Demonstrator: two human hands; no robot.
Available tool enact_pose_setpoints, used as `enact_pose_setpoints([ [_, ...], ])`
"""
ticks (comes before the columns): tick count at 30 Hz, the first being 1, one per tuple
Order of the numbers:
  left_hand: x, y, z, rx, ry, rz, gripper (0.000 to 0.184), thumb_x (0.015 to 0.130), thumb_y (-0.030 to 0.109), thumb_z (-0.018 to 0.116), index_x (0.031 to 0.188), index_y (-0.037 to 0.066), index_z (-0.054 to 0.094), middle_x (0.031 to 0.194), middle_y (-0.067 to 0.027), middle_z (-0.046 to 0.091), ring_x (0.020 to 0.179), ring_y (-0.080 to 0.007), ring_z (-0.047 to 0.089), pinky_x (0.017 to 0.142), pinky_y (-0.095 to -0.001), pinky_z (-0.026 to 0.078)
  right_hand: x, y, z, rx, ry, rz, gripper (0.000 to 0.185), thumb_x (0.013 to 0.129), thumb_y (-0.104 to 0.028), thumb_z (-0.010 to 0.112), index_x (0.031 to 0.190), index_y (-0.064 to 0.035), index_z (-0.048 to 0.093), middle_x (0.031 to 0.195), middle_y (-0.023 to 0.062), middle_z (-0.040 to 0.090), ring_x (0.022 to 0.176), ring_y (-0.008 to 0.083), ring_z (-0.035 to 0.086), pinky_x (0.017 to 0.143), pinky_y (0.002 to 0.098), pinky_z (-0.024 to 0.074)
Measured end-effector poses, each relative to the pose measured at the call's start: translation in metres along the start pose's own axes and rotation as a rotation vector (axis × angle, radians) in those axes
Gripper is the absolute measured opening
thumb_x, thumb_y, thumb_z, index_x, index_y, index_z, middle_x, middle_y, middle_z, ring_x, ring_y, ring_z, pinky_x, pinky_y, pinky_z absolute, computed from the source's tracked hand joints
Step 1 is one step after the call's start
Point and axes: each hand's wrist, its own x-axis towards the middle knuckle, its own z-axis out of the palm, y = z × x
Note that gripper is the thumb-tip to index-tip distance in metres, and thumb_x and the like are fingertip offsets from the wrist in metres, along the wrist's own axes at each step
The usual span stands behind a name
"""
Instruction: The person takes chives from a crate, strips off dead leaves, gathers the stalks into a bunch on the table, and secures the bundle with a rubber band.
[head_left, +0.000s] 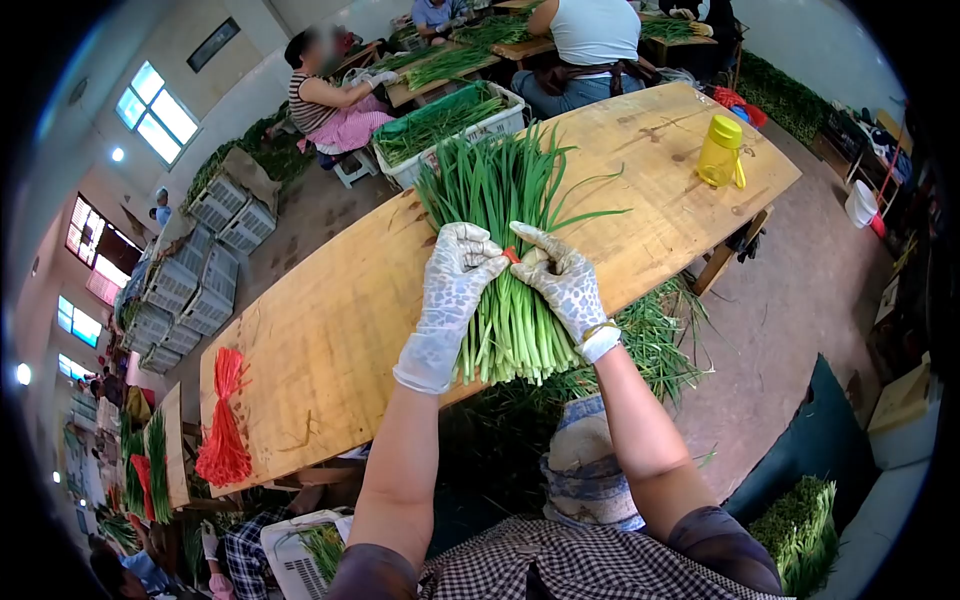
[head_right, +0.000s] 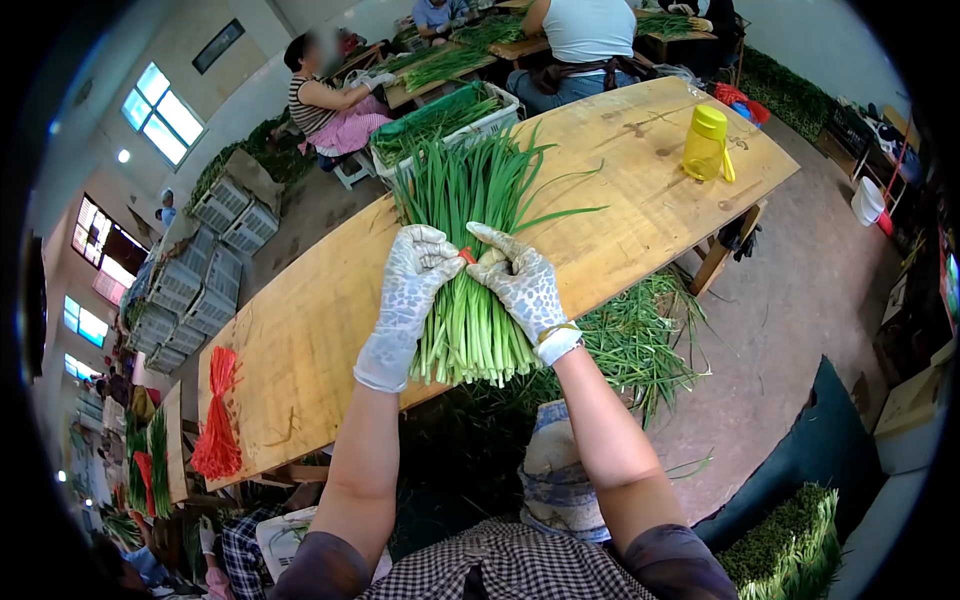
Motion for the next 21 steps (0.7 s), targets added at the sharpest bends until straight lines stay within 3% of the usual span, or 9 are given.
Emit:
enact_pose_setpoints([
  [4,-0.003,-0.001,0.002,-0.043,0.037,-0.012,0.039,0.077,-0.011,0.068,0.107,0.004,0.046,0.091,-0.0049,0.059,0.083,-0.0107,0.059,0.078,-0.0240,0.052,0.000,-0.003,-0.001,-0.002,0.001,0.012,0.049,0.078,-0.006,0.074,0.125,-0.0127,0.061,0.074,-0.0083,0.045,0.065,0.0040,0.036,0.061,0.0177,0.0366],
  [11,-0.014,-0.012,0.014,-0.070,0.197,0.161,0.038,0.074,-0.015,0.069,0.101,0.003,0.047,0.087,-0.0065,0.061,0.080,-0.0115,0.061,0.076,-0.0246,0.053,0.003,0.000,-0.005,0.026,-0.051,0.039,0.045,0.078,-0.008,0.073,0.122,-0.0121,0.064,0.070,-0.0069,0.046,0.062,0.0036,0.038,0.058,0.0188,0.0367],
  [15,-0.020,-0.005,0.019,0.018,0.252,0.249,0.033,0.074,-0.013,0.070,0.095,0.002,0.049,0.086,-0.0062,0.062,0.079,-0.0108,0.062,0.075,-0.0243,0.053,0.003,-0.008,-0.006,-0.034,-0.059,0.067,0.043,0.078,-0.009,0.073,0.120,-0.0110,0.064,0.071,-0.0060,0.049,0.063,0.0039,0.040,0.060,0.0191,0.0383],
  [21,-0.019,-0.002,0.013,0.316,0.151,0.334,0.030,0.074,-0.010,0.071,0.094,0.002,0.052,0.089,-0.0055,0.063,0.081,-0.0105,0.062,0.075,-0.0248,0.052,0.003,-0.016,-0.010,-0.052,-0.125,0.062,0.040,0.078,-0.014,0.075,0.117,-0.0090,0.066,0.076,-0.0021,0.057,0.067,0.0078,0.044,0.067,0.0229,0.0428],
])
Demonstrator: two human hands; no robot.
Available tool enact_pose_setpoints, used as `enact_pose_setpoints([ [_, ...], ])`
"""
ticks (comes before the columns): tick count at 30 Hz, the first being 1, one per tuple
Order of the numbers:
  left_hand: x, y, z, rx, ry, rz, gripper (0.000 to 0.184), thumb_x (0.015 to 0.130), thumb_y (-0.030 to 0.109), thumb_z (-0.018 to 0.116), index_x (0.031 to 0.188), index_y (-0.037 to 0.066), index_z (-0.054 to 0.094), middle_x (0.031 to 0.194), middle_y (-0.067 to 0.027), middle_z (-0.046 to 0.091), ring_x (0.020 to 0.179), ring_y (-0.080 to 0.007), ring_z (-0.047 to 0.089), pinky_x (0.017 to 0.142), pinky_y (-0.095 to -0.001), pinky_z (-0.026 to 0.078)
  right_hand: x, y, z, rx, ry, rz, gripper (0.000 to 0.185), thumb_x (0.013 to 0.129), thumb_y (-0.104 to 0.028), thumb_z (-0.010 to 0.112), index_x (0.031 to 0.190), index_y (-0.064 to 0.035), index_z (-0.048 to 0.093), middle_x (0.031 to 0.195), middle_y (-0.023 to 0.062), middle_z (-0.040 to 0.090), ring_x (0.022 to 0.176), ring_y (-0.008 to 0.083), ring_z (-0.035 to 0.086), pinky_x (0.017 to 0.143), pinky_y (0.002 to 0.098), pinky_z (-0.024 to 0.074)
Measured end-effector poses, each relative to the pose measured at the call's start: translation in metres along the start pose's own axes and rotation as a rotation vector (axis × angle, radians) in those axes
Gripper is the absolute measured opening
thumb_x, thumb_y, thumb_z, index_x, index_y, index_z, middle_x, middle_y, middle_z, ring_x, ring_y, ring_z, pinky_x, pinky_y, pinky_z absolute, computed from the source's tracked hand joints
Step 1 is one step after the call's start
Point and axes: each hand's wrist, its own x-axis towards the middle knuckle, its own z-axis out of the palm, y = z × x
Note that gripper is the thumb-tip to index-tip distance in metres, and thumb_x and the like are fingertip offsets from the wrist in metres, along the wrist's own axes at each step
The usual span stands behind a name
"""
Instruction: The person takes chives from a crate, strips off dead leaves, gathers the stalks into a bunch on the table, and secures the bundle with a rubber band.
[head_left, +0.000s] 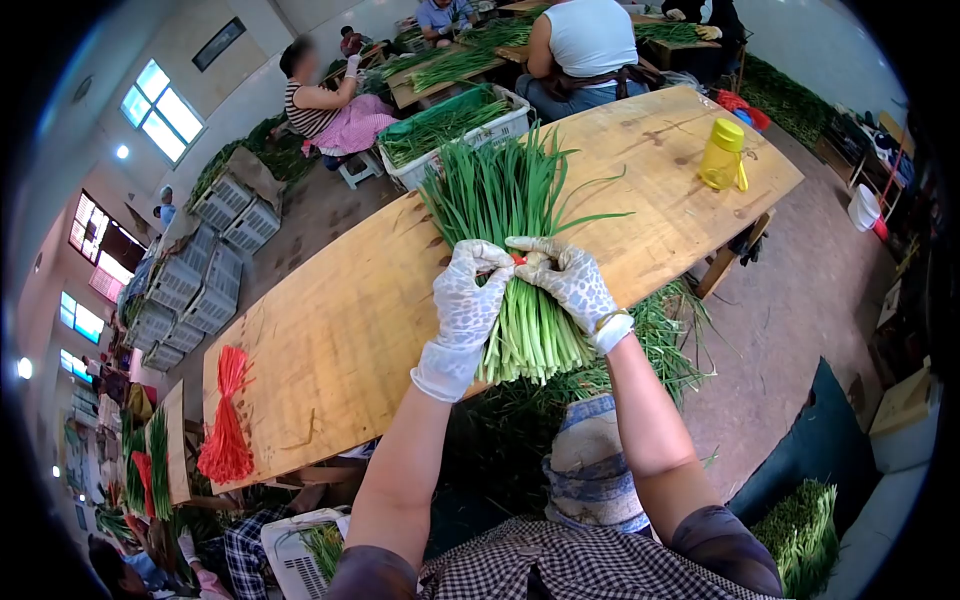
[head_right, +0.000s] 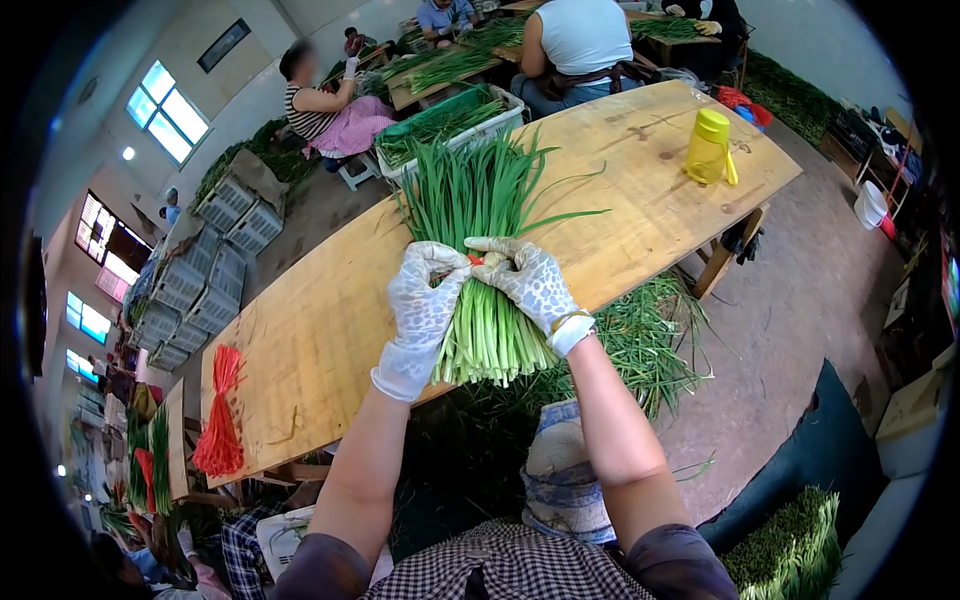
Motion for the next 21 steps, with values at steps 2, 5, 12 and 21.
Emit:
enact_pose_setpoints([
  [2,0.001,0.004,-0.001,0.151,-0.050,0.103,0.031,0.074,-0.010,0.070,0.097,0.002,0.053,0.088,-0.0054,0.063,0.081,-0.0112,0.062,0.076,-0.0256,0.052,0.001,-0.001,0.001,-0.007,-0.018,0.066,0.034,0.080,-0.014,0.074,0.111,-0.0038,0.067,0.083,0.0014,0.063,0.072,0.0088,0.051,0.071,0.0236,0.0451],
  [5,-0.001,-0.002,0.001,0.105,-0.051,0.069,0.036,0.073,-0.008,0.072,0.102,0.002,0.052,0.090,-0.0046,0.063,0.083,-0.0106,0.062,0.079,-0.0253,0.051,0.001,0.006,0.008,0.146,0.085,0.075,0.022,0.084,-0.011,0.068,0.101,0.0036,0.067,0.097,0.0082,0.068,0.090,0.0124,0.061,0.081,0.0258,0.0481],
  [12,0.024,0.042,-0.006,0.376,-0.372,0.303,0.071,0.071,0.017,0.079,0.133,0.007,0.044,0.130,-0.0113,0.053,0.123,-0.0252,0.049,0.105,-0.0421,0.035,0.004,0.008,0.011,0.349,0.117,0.014,0.016,0.088,-0.011,0.062,0.097,-0.0004,0.068,0.088,0.0011,0.065,0.080,0.0106,0.055,0.077,0.0236,0.0440],
  [21,0.011,0.035,-0.015,0.431,-0.372,-0.087,0.089,0.068,0.040,0.081,0.141,0.012,0.039,0.142,-0.0109,0.044,0.134,-0.0229,0.037,0.113,-0.0474,0.018,0.002,0.041,-0.019,0.856,0.342,0.087,0.026,0.095,-0.018,0.054,0.106,0.0042,0.060,0.089,0.0076,0.062,0.078,0.0152,0.060,0.071,0.0271,0.0533],
])
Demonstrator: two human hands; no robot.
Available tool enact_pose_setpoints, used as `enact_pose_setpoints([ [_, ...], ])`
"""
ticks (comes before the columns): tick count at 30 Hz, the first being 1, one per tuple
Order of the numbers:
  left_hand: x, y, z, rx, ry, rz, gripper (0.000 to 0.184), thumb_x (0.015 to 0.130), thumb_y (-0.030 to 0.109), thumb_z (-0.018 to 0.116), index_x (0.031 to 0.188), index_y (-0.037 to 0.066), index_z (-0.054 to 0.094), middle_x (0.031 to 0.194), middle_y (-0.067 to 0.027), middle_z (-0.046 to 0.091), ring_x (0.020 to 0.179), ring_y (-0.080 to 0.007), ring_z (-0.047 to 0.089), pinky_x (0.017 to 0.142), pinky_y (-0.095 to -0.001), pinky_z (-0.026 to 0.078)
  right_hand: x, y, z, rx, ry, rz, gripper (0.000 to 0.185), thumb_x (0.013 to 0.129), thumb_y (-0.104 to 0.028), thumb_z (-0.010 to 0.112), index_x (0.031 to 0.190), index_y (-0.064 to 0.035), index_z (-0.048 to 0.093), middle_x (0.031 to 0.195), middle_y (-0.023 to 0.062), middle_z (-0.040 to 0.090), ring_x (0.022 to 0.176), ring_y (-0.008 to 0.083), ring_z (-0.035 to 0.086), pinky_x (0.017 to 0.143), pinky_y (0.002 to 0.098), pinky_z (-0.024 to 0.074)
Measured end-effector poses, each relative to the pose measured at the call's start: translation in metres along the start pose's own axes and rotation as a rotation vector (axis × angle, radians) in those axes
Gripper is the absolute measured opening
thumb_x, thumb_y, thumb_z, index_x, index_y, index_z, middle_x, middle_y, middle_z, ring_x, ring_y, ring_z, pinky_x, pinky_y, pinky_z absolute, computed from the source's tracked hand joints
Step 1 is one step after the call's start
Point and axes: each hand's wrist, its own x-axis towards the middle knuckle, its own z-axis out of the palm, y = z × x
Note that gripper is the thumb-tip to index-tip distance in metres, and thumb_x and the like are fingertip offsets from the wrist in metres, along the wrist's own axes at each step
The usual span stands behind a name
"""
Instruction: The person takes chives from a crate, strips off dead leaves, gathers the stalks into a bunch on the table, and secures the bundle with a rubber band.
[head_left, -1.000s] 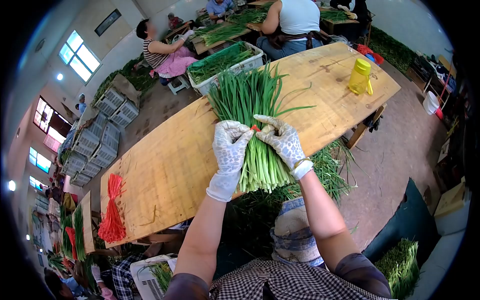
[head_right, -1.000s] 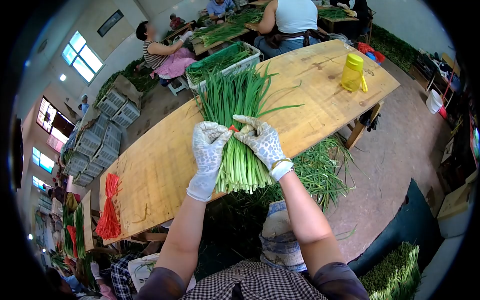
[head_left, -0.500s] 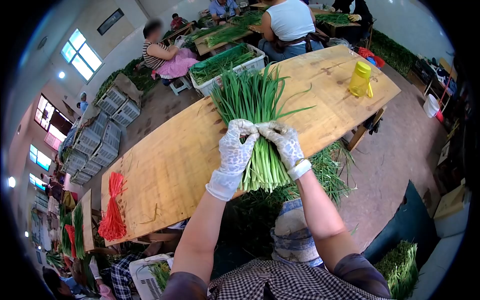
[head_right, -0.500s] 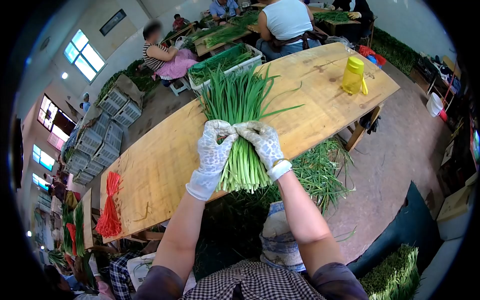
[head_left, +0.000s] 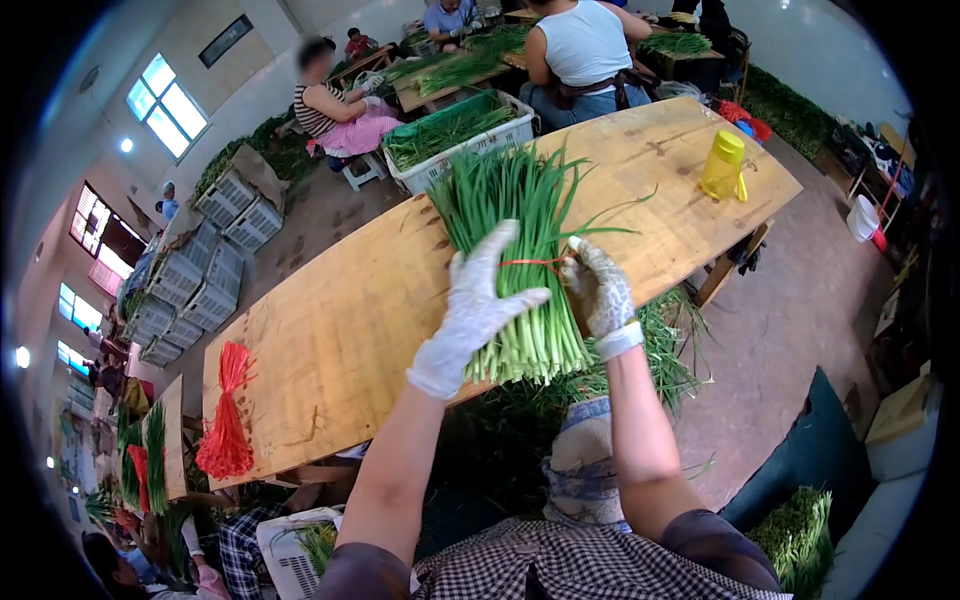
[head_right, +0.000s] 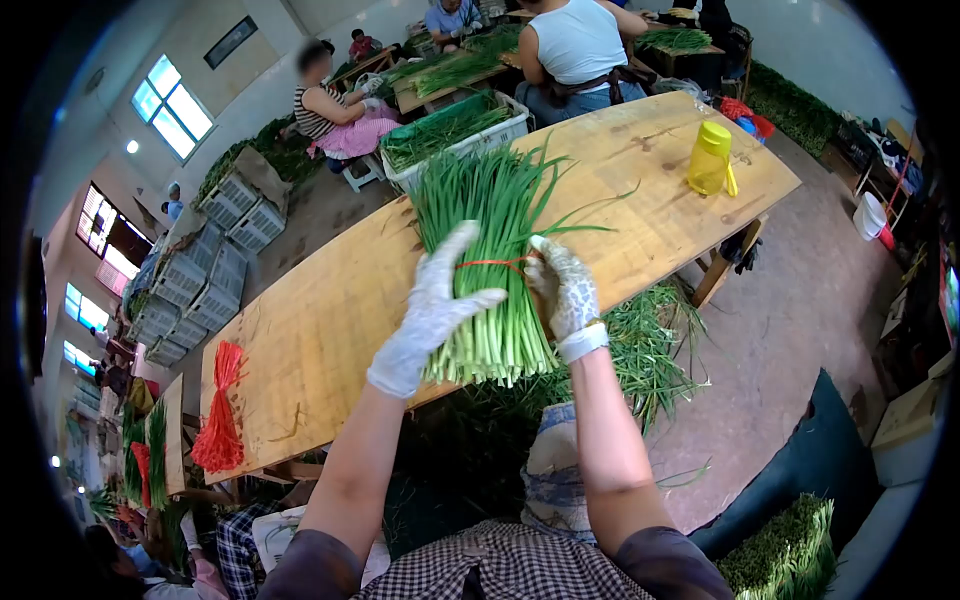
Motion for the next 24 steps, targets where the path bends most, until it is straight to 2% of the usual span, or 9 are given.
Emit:
enact_pose_setpoints([
  [4,-0.002,-0.068,-0.012,-0.386,0.339,-0.455,0.086,0.079,0.058,0.064,0.140,0.004,0.038,0.137,-0.0225,0.045,0.131,-0.0336,0.038,0.111,-0.0416,0.026,0.012,-0.023,-0.012,-0.658,0.144,0.106,0.045,0.095,-0.040,0.052,0.109,0.0018,0.061,0.098,0.0114,0.066,0.084,0.0169,0.064,0.074,0.0282,0.0536],
  [6,-0.001,-0.041,-0.027,-0.238,-0.241,-0.766,0.084,0.084,0.064,0.053,0.137,0.000,0.041,0.134,-0.0250,0.046,0.130,-0.0358,0.038,0.110,-0.0410,0.027,0.017,-0.014,-0.006,-1.173,-0.015,0.156,0.070,0.093,-0.058,0.044,0.116,0.0070,0.057,0.103,0.0183,0.065,0.090,0.0246,0.065,0.080,0.0326,0.0528],
  [8,-0.022,-0.100,0.033,-0.318,-0.012,-0.291,0.081,0.087,0.060,0.052,0.133,-0.005,0.041,0.126,-0.0265,0.051,0.121,-0.0314,0.048,0.102,-0.0371,0.037,-0.004,0.006,0.014,-0.978,-0.294,0.014,0.073,0.086,-0.057,0.057,0.120,0.0082,0.054,0.106,0.0174,0.065,0.093,0.0221,0.063,0.085,0.0333,0.0502],
  [9,-0.033,-0.066,0.014,-0.568,-0.034,-0.367,0.077,0.088,0.056,0.054,0.134,-0.004,0.040,0.126,-0.0226,0.053,0.118,-0.0281,0.051,0.101,-0.0354,0.039,-0.019,-0.002,0.042,-0.597,-0.213,0.428,0.070,0.085,-0.052,0.062,0.121,0.0074,0.054,0.107,0.0162,0.065,0.093,0.0202,0.063,0.086,0.0329,0.0498],
  [11,-0.064,0.006,-0.024,-1.021,-0.041,-0.512,0.068,0.090,0.047,0.058,0.136,-0.001,0.040,0.126,-0.0131,0.055,0.112,-0.0211,0.055,0.098,-0.0316,0.042,-0.075,-0.021,0.071,-0.957,-0.338,0.283,0.064,0.079,-0.041,0.072,0.120,0.0052,0.055,0.108,0.0135,0.065,0.094,0.0181,0.062,0.087,0.0326,0.0488],
  [15,-0.119,0.002,-0.039,-0.991,0.291,-0.291,0.074,0.083,0.025,0.073,0.140,0.003,0.033,0.134,-0.0075,0.046,0.124,-0.0183,0.041,0.103,-0.0341,0.038,-0.143,-0.001,0.106,-0.689,-0.470,0.123,0.066,0.072,-0.019,0.079,0.126,0.0044,0.049,0.109,0.0113,0.064,0.095,0.0181,0.062,0.087,0.0323,0.0499],
  [17,-0.131,0.014,-0.095,-0.977,0.313,-0.157,0.092,0.071,0.022,0.080,0.143,0.004,0.026,0.137,-0.0112,0.042,0.130,-0.0216,0.037,0.109,-0.0397,0.033,-0.139,0.021,0.121,-0.694,-0.588,-0.018,0.090,0.061,-0.021,0.089,0.134,0.0000,0.040,0.114,0.0086,0.061,0.101,0.0190,0.060,0.089,0.0336,0.0491],
  [21,-0.117,0.005,-0.188,-0.786,0.394,-0.035,0.103,0.059,0.028,0.090,0.136,0.001,0.028,0.128,-0.0157,0.049,0.121,-0.0254,0.047,0.105,-0.0385,0.040,-0.122,0.038,0.196,-0.959,-0.854,-0.446,0.093,0.055,-0.022,0.091,0.132,-0.0020,0.042,0.122,0.0095,0.055,0.115,0.0223,0.050,0.099,0.0372,0.0416],
  [24,-0.120,0.018,-0.235,-0.907,0.392,-0.011,0.110,0.051,0.033,0.093,0.136,0.001,0.030,0.128,-0.0168,0.049,0.120,-0.0261,0.048,0.105,-0.0380,0.040,-0.114,0.046,0.250,-0.742,-0.927,-0.219,0.113,0.051,-0.033,0.093,0.140,-0.0011,0.030,0.128,0.0137,0.052,0.119,0.0240,0.048,0.103,0.0370,0.0385],
])
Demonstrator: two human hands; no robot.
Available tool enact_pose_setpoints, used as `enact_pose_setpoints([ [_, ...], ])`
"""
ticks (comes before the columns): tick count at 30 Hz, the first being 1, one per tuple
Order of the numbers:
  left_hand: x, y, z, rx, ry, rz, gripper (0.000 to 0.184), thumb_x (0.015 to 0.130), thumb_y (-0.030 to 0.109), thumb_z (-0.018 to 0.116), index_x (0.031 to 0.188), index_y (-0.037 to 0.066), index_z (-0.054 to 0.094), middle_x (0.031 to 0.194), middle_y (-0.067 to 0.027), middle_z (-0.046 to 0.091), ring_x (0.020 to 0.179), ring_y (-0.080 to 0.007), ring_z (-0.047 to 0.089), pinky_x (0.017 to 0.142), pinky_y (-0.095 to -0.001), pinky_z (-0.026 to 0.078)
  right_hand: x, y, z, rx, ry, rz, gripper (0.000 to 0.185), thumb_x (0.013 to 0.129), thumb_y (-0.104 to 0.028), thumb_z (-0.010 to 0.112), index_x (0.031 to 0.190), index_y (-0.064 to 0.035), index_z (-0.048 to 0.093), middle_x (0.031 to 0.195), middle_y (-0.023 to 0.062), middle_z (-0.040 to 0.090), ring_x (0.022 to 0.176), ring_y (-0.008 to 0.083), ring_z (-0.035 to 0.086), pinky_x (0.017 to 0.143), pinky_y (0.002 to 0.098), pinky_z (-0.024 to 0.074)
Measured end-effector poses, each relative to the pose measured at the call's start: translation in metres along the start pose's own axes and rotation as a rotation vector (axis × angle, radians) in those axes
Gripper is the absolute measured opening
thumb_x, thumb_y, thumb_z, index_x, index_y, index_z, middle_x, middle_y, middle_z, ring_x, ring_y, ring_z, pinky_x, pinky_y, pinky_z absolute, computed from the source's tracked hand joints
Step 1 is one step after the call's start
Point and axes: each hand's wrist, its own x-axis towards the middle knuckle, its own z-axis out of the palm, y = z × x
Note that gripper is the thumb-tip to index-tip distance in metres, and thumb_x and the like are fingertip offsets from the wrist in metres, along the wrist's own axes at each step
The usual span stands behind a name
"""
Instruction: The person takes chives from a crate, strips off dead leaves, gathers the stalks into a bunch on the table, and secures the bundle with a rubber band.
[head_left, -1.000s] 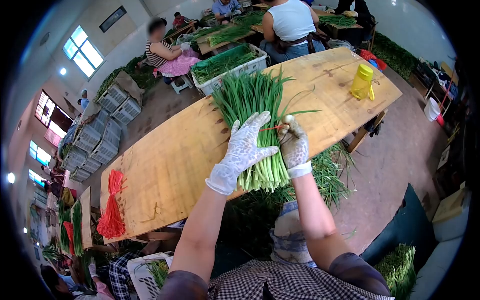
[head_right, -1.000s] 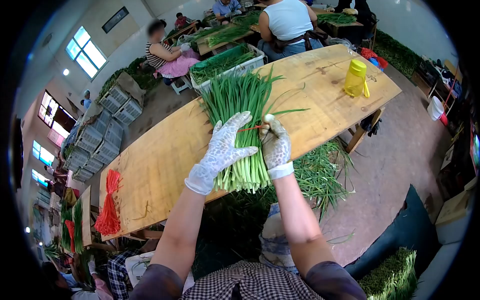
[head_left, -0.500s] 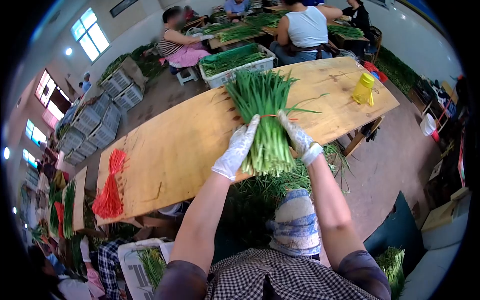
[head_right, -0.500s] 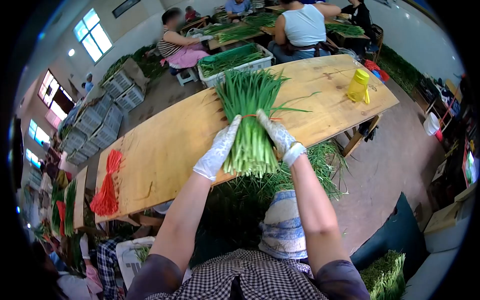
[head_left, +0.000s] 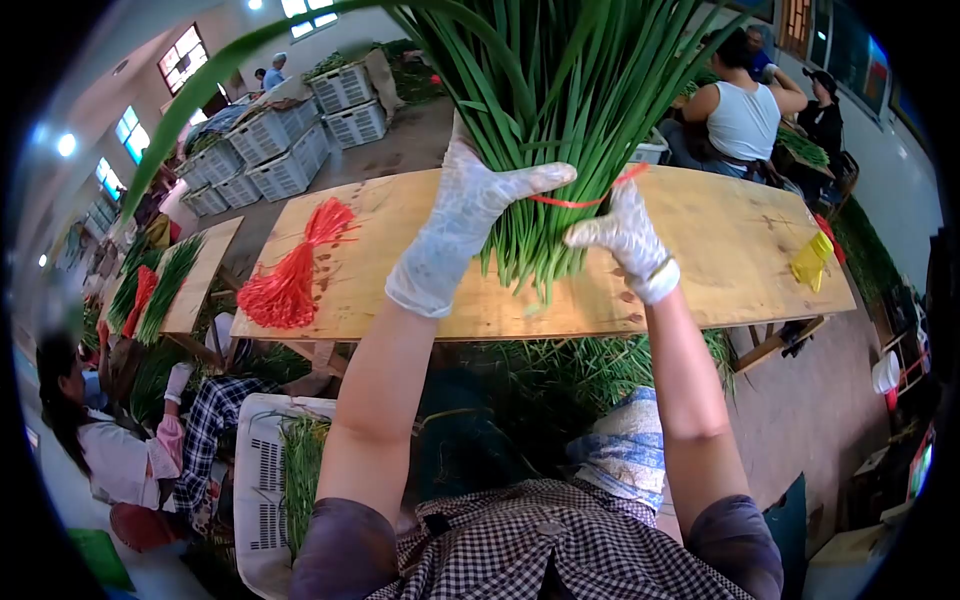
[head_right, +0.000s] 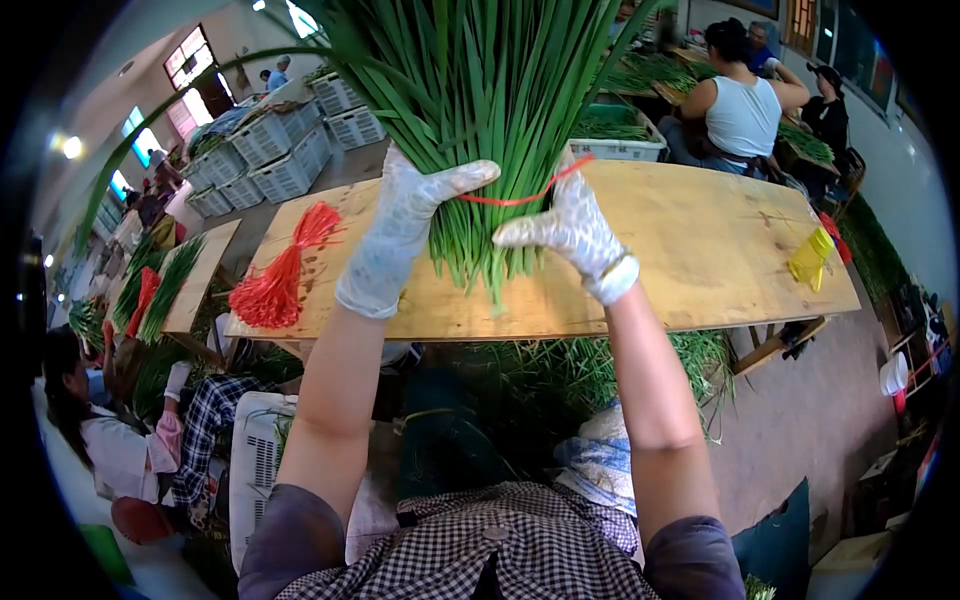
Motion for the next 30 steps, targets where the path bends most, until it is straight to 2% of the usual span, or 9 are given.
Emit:
enact_pose_setpoints([
  [4,-0.006,-0.028,-0.047,0.395,0.034,0.113,0.092,0.054,0.026,0.092,0.129,0.003,0.044,0.127,-0.0144,0.052,0.118,-0.0254,0.049,0.103,-0.0376,0.043,0.024,0.020,0.010,0.004,-0.083,0.059,0.104,0.053,-0.023,0.093,0.138,-0.0040,0.035,0.126,0.0098,0.053,0.117,0.0217,0.049,0.101,0.0360,0.0398],
  [7,-0.026,-0.064,-0.070,0.140,-0.041,0.128,0.072,0.065,0.018,0.085,0.126,0.002,0.050,0.124,-0.0111,0.056,0.115,-0.0217,0.053,0.099,-0.0356,0.044,0.022,0.048,0.028,0.069,-0.079,-0.029,0.090,0.058,-0.012,0.089,0.134,-0.0037,0.042,0.122,0.0054,0.057,0.112,0.0175,0.053,0.096,0.0339,0.0445],
  [10,-0.027,-0.053,-0.057,-0.079,0.106,0.002,0.078,0.064,0.014,0.084,0.129,0.001,0.044,0.117,-0.0123,0.060,0.104,-0.0207,0.060,0.091,-0.0332,0.050,0.035,0.045,0.054,0.085,-0.098,0.017,0.094,0.057,-0.010,0.089,0.137,-0.0018,0.040,0.116,0.0072,0.061,0.106,0.0166,0.055,0.094,0.0334,0.0460],
  [17,0.039,0.039,-0.048,-0.059,0.095,0.308,0.082,0.059,0.021,0.088,0.124,-0.004,0.044,0.107,-0.0154,0.062,0.096,-0.0237,0.063,0.085,-0.0344,0.054,0.102,-0.066,0.047,-0.054,-0.207,-0.154,0.036,0.073,-0.012,0.077,0.104,-0.0021,0.061,0.097,0.0051,0.066,0.090,0.0140,0.063,0.083,0.0307,0.0523],
  [21,0.020,0.024,-0.052,0.008,0.065,0.311,0.088,0.058,0.020,0.089,0.128,-0.002,0.041,0.115,-0.0152,0.059,0.101,-0.0251,0.061,0.090,-0.0363,0.052,0.086,-0.049,0.051,-0.156,-0.167,-0.245,0.044,0.074,-0.017,0.078,0.110,-0.0016,0.058,0.103,0.0084,0.066,0.092,0.0178,0.064,0.086,0.0337,0.0525],
  [23,-0.001,-0.036,-0.073,0.116,0.101,0.217,0.089,0.058,0.018,0.089,0.130,-0.001,0.039,0.120,-0.0154,0.057,0.109,-0.0255,0.057,0.097,-0.0368,0.047,0.062,0.033,0.048,-0.094,-0.215,0.001,0.078,0.064,-0.026,0.086,0.127,-0.0009,0.046,0.119,0.0107,0.060,0.109,0.0226,0.056,0.099,0.0359,0.0454],
  [24,-0.013,-0.060,-0.078,0.114,0.104,0.180,0.091,0.058,0.018,0.089,0.132,-0.001,0.038,0.122,-0.0156,0.056,0.112,-0.0255,0.055,0.100,-0.0371,0.045,0.051,0.063,0.044,-0.588,-0.130,0.002,0.095,0.057,-0.027,0.091,0.133,-0.0009,0.040,0.126,0.0110,0.057,0.117,0.0237,0.051,0.103,0.0369,0.0415],
  [25,-0.025,-0.066,-0.073,-0.001,0.077,0.158,0.092,0.058,0.018,0.089,0.133,-0.001,0.038,0.124,-0.0158,0.055,0.116,-0.0254,0.053,0.102,-0.0373,0.042,0.034,0.073,0.049,-0.255,-0.155,0.013,0.113,0.053,-0.031,0.093,0.141,-0.0025,0.030,0.136,0.0161,0.044,0.127,0.0272,0.042,0.112,0.0385,0.0309],
  [30,-0.003,-0.024,-0.024,0.307,0.031,0.169,0.106,0.061,0.031,0.087,0.141,-0.003,0.027,0.134,-0.0205,0.047,0.125,-0.0294,0.046,0.105,-0.0376,0.038,0.011,0.038,0.048,0.212,0.190,0.080,0.072,0.064,-0.009,0.082,0.125,-0.0006,0.045,0.117,0.0109,0.057,0.104,0.0206,0.056,0.091,0.0338,0.0478],
])
